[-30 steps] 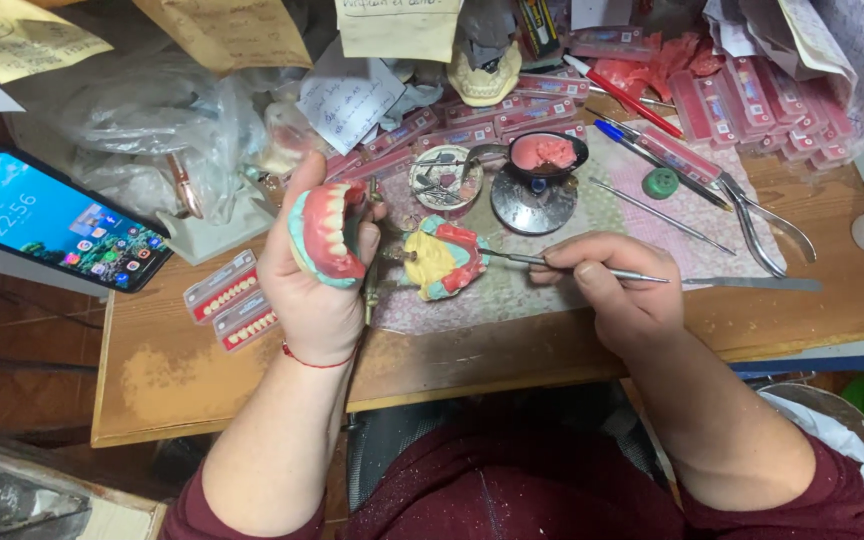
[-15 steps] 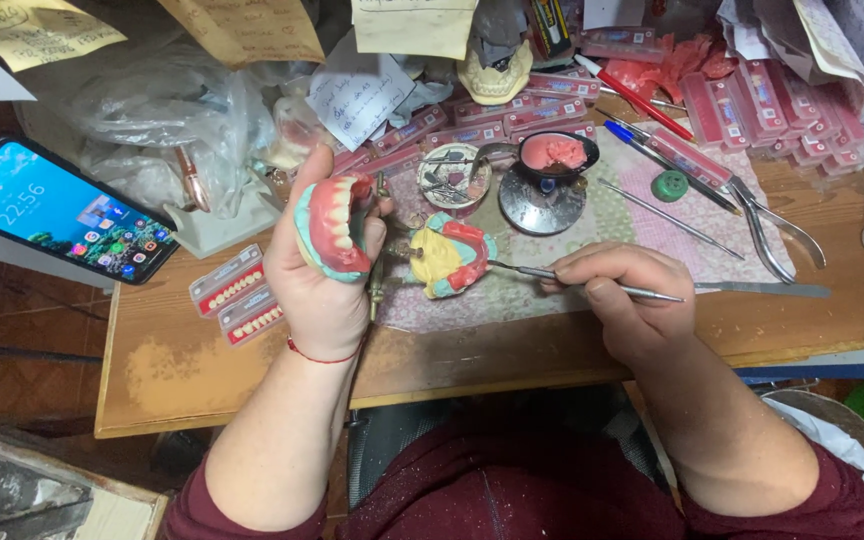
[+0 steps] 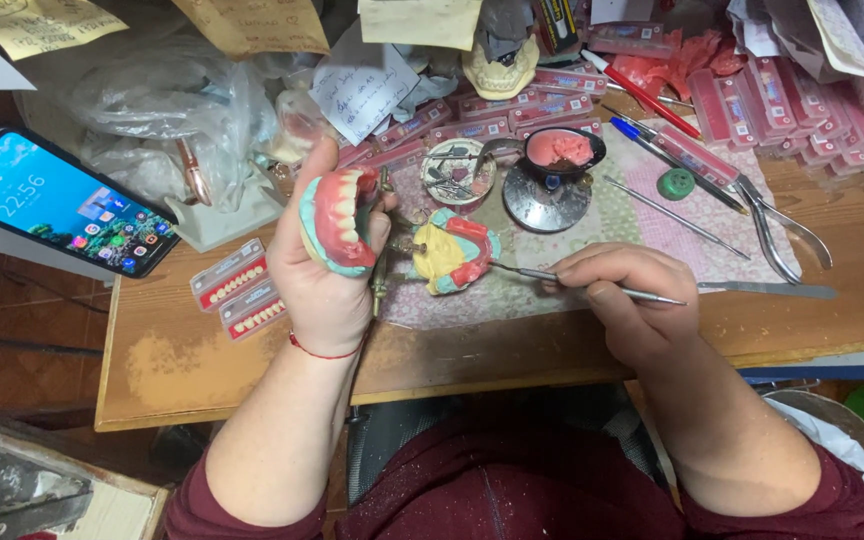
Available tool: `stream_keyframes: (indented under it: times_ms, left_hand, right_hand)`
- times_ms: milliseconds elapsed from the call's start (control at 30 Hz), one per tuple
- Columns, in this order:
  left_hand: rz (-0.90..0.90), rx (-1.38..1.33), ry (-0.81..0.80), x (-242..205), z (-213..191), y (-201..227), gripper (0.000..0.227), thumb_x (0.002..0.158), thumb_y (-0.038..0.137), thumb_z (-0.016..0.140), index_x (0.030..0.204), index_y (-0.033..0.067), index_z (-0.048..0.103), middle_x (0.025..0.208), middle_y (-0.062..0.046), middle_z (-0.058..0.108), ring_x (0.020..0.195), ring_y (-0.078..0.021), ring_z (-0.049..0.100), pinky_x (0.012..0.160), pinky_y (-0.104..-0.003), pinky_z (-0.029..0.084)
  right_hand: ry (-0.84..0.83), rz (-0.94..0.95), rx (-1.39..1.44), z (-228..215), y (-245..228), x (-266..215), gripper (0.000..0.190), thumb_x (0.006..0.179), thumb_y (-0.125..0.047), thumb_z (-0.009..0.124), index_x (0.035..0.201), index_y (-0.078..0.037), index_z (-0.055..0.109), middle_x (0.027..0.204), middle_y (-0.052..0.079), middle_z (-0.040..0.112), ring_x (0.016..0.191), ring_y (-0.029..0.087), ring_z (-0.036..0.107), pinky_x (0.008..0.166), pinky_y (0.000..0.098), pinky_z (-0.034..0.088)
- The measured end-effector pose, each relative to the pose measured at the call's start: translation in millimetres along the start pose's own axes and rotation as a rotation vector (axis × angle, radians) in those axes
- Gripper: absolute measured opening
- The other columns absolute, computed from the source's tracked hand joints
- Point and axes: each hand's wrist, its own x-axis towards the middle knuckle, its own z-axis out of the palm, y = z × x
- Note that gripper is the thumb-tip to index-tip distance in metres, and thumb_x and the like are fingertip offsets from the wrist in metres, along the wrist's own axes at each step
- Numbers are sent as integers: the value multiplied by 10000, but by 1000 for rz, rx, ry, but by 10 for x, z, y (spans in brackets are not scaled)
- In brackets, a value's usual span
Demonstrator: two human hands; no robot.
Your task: The person is assembling a set of dentures. They use a metal tool to apply a pink substance to the denture mold and then use a rotary tool to shape individual teeth before placing them into the mold.
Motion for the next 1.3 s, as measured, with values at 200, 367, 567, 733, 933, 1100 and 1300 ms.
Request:
stream_keyframes:
  times_ms: [200,367,567,733,933,1100,1300]
  left_hand:
    - [-18,-10,-3,-2,-9,-11,637,1020,-121,710,1588,9,454,1385,-66,619,1217,-140,633,1064,-347,590]
    - [-7,-18,-19,-14,-23,-33,598,1028,-129,710,1551,3,452,1368,-66,633,1210,-139,638,1065,-353,590]
    - [-10,-26,-18,-9,-15,-28,642,1023,-130,708,1596,14,456,1362,-56,622,1207,-131,633,1065,-357,599]
    - [3,14,-18,-1,-13,-24,636,1020,-132,706,1587,12,457,1387,-57,616,1219,-131,631,1065,-349,591]
    - [-8,-29,-11,-8,-10,-26,636,1021,-136,701,1589,9,454,1408,-62,604,1239,-132,623,1072,-350,593]
    - [-10,-44,-19,-9,-22,-29,644,1024,-148,697,1598,6,451,1418,-64,600,1241,-133,620,1078,-348,584]
    - [-13,-36,-18,-9,-18,-23,621,1018,-150,697,1568,1,450,1444,-62,584,1255,-133,617,1085,-349,583]
  right_hand:
    - [77,157,259,27,78,-57,133,1085,-85,530,1100,26,602,1098,201,717,1033,264,723,996,411,582]
    - [147,260,458,-29,156,-2,125,1084,-101,532,1105,18,565,1085,205,702,1012,271,705,993,434,569]
    - [97,254,491,-91,176,47,145,1080,-131,539,1080,13,554,1060,220,708,973,270,699,960,422,566]
    - [70,244,483,-96,193,45,137,1079,-127,536,1081,8,556,1059,227,704,969,266,694,954,416,565]
    - [97,230,515,-86,174,79,140,1079,-127,530,1107,10,540,1052,236,703,960,286,701,943,429,571]
    - [97,217,549,-88,181,71,145,1092,-131,524,1124,10,530,1032,247,705,956,304,708,949,454,580]
    - [84,195,519,-90,240,49,206,1113,-170,534,1136,33,566,1031,250,717,963,316,725,977,459,585]
